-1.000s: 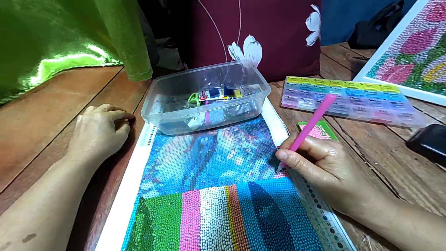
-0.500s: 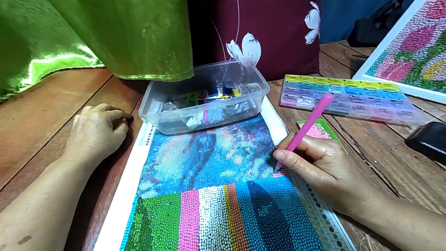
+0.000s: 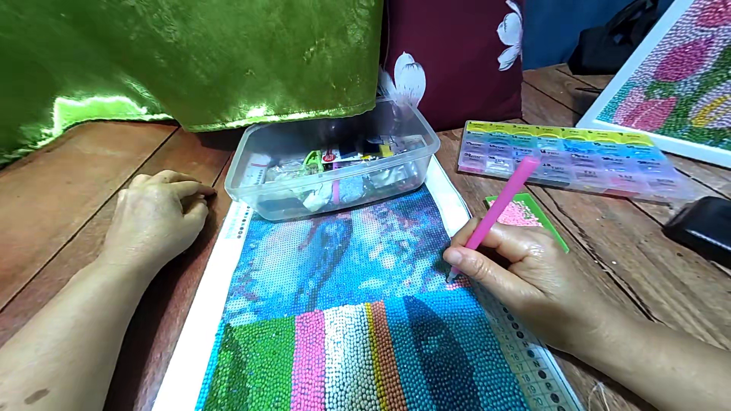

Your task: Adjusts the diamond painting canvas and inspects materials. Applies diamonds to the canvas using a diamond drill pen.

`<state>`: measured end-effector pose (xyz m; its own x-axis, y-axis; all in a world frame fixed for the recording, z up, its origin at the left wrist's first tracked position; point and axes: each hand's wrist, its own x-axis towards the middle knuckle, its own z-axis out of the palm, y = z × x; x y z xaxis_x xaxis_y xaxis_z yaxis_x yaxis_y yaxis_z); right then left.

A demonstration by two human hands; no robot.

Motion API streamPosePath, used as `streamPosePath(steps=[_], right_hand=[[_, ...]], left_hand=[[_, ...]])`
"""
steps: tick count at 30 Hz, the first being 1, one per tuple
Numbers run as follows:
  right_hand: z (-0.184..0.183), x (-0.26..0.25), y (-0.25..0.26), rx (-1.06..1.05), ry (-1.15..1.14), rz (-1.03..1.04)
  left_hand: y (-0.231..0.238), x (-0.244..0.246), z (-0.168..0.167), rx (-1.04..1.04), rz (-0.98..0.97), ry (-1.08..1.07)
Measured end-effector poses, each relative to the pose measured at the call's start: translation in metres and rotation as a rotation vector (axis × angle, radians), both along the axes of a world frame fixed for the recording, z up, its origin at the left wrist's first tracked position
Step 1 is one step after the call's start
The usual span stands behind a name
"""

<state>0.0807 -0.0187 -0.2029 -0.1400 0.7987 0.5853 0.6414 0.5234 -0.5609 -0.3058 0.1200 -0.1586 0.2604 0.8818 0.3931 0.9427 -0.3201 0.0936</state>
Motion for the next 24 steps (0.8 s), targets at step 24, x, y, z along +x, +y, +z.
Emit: streamPosePath(steps=[24], right_hand=[[0.013, 0.010, 0.000, -0.088, 0.398, 0.068]], left_hand=[[0.000, 0.001, 0.002, -0.019, 0.020, -0.008]])
